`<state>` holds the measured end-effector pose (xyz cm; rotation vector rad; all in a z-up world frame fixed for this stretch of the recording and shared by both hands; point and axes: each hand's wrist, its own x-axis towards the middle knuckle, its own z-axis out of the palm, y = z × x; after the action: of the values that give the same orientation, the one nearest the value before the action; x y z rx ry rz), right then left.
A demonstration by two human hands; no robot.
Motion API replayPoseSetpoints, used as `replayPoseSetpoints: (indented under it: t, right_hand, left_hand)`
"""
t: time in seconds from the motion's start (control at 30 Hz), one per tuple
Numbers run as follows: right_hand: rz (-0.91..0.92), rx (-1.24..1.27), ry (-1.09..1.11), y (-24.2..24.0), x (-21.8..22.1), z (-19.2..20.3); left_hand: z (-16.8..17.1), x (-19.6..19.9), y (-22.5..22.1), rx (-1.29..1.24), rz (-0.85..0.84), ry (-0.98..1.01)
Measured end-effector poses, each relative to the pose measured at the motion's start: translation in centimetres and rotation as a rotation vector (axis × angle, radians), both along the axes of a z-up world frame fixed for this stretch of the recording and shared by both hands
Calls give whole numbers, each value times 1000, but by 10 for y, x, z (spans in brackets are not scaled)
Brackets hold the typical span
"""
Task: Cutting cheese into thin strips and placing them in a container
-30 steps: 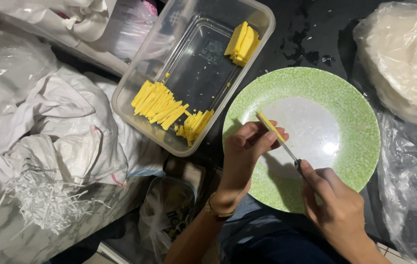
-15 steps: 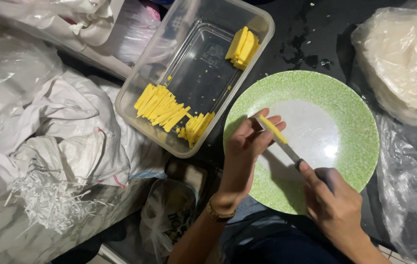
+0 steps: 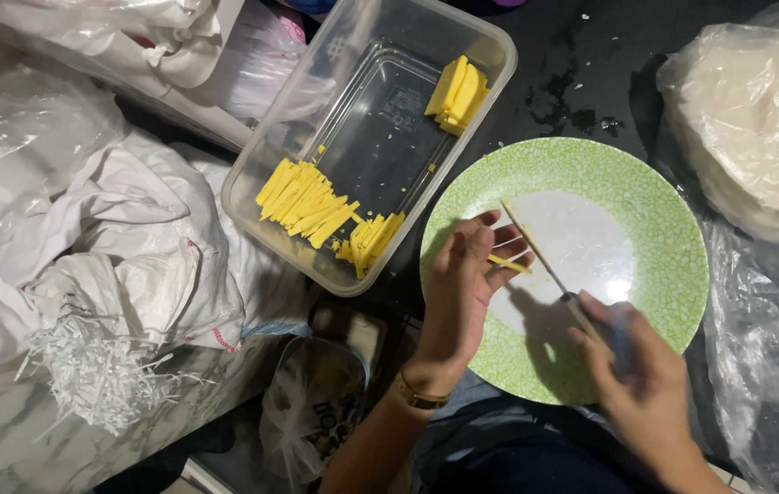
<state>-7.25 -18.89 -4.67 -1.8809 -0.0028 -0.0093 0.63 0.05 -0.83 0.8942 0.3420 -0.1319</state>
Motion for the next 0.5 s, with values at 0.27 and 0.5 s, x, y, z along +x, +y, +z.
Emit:
replayPoseSetpoints:
  t: [0.27, 0.5]
  right_hand:
    - [-48, 393, 518, -23, 13, 0]
    - [-30, 666, 562, -23, 12, 1]
  left_hand:
    - [-19, 1, 5, 5, -151, -41]
    - [-30, -4, 0, 76, -83, -44]
